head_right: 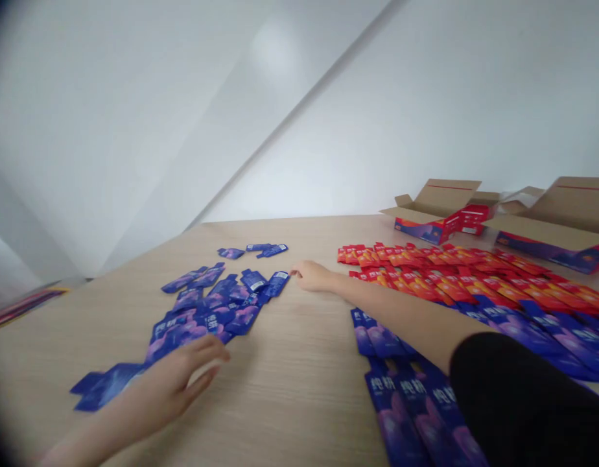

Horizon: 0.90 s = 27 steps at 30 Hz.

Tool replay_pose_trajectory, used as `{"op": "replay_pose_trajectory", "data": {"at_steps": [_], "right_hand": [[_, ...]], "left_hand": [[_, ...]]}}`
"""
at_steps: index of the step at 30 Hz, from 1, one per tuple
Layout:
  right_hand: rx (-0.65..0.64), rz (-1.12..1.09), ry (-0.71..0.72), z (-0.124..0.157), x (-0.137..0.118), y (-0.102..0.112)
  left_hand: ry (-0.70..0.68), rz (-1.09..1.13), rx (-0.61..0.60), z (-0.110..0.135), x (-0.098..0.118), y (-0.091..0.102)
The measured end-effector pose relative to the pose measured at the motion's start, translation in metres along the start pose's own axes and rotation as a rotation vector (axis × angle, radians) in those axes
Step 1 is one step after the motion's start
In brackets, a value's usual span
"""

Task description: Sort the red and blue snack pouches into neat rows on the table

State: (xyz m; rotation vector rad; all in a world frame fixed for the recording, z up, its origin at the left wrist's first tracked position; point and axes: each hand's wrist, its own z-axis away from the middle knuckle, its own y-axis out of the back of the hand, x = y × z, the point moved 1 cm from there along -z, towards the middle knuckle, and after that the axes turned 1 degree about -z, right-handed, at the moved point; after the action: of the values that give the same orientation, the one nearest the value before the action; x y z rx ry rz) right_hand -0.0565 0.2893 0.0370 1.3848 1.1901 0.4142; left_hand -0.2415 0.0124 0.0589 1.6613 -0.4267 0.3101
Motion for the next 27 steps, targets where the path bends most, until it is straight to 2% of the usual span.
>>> {"op": "replay_pose_trajectory", "data": {"at_steps": [2, 4, 7, 8, 10, 13, 15, 18, 22, 27], "right_hand": [[0.015, 0.003, -0.037, -0.072, 0.005, -0.015], [0.026, 0.013, -0.100, -0.132, 0.012, -0.030], [0.026, 0.038, -0.244, -0.196, 0.028, -0.058], [0.017, 0.047, -0.294, -0.210, 0.034, -0.069], [-0.014, 0.070, -0.371, -0.228, 0.045, -0.090], [-0.061, 0.108, -0.410, -0.234, 0.051, -0.113], [-0.089, 0.123, -0.408, -0.228, 0.049, -0.120], [-0.146, 0.136, -0.397, -0.207, 0.039, -0.122], [-0.210, 0.157, -0.376, -0.165, 0.014, -0.116], [-0.246, 0.170, -0.324, -0.105, -0.016, -0.109]], "left_hand": [[0.047, -0.228, 0.036, -0.064, -0.039, 0.026], [0.210, -0.361, 0.154, -0.136, -0.086, 0.044], [0.356, -0.392, 0.233, -0.227, -0.159, 0.047], [0.393, -0.389, 0.227, -0.248, -0.181, 0.042], [0.449, -0.377, 0.189, -0.275, -0.219, 0.028], [0.497, -0.364, 0.127, -0.289, -0.254, 0.011], [0.497, -0.364, 0.093, -0.290, -0.262, 0.004], [0.464, -0.370, 0.051, -0.286, -0.254, -0.009], [0.472, -0.395, 0.019, -0.271, -0.220, -0.025], [0.517, -0.434, -0.076, -0.242, -0.174, -0.030]]}}
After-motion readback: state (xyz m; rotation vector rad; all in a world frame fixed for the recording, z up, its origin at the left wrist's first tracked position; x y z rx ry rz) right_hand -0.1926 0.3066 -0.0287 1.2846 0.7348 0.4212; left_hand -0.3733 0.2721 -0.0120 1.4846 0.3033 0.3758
